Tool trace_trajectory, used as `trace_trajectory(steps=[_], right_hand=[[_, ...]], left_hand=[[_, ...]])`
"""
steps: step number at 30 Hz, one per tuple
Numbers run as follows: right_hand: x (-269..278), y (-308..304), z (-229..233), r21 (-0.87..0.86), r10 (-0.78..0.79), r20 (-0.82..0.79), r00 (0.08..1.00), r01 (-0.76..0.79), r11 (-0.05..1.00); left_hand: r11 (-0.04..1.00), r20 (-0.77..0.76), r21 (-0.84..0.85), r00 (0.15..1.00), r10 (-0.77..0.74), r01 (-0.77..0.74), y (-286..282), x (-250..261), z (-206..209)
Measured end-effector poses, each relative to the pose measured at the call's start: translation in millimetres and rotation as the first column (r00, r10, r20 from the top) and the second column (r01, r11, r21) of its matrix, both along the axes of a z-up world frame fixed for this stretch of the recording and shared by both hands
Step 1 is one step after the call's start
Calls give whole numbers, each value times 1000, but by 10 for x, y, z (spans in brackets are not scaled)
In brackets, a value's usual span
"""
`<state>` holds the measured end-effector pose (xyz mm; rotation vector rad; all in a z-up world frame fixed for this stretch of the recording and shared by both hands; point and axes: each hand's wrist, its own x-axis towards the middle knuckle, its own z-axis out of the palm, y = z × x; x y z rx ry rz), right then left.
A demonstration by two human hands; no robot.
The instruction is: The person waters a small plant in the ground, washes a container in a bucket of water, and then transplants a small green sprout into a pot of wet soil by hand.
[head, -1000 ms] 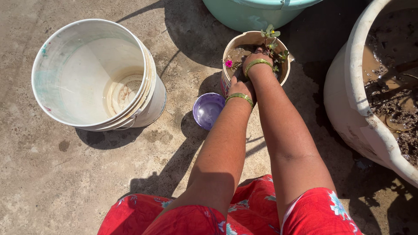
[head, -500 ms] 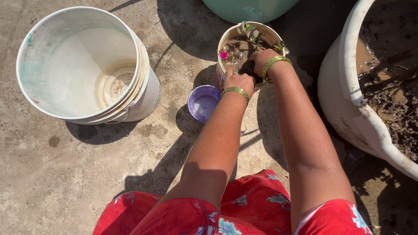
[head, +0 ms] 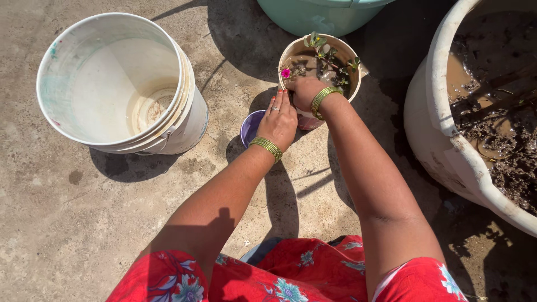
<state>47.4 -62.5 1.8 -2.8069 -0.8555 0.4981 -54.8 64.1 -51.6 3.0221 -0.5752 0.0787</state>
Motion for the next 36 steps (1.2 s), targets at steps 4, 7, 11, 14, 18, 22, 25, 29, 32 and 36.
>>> trace_trajectory(steps=[4, 7, 11, 14, 18, 22, 25, 29, 32, 36], right_hand=[[112, -15, -267, 90, -45, -69, 997, 51, 995], [115, -60, -269, 64, -98, -104, 990, 105, 992], [-26, -83, -37, -13, -282, -137, 949, 283, 959], [-68, -168, 46, -100, -281, -133, 951, 269, 958], [-33, -401, 132, -136, -377, -111, 920, 362, 922], [19, -641, 208, -230, -350, -144, 926, 312, 922], [82, -716, 135, -165, -306, -28, 952, 298, 940], [168, -581, -48, -286, -392, -3, 920, 375, 882], [143, -497, -86, -404, -343, 24, 939, 323, 856], [117, -445, 6, -438, -324, -27, 946, 280, 854]], left_hand=[[1000, 78, -21, 997, -2, 4, -20, 79, 26], [1000, 65, 19, 998, -2, 0, -38, 89, 51], [997, 116, 62, 992, -46, 39, 22, 131, 87], [995, 142, 63, 986, -92, 83, -53, 218, 48], [999, -25, -43, 999, -21, 20, -235, 321, 36], [998, -46, -60, 999, -17, 15, -247, 326, 111], [997, -3, -79, 1000, 10, -11, -259, 310, 224], [999, -154, -41, 988, 21, -28, -267, 338, 393], [998, -156, -57, 987, 28, -38, -292, 354, 429], [995, -239, -45, 968, 72, -85, -337, 357, 458]])
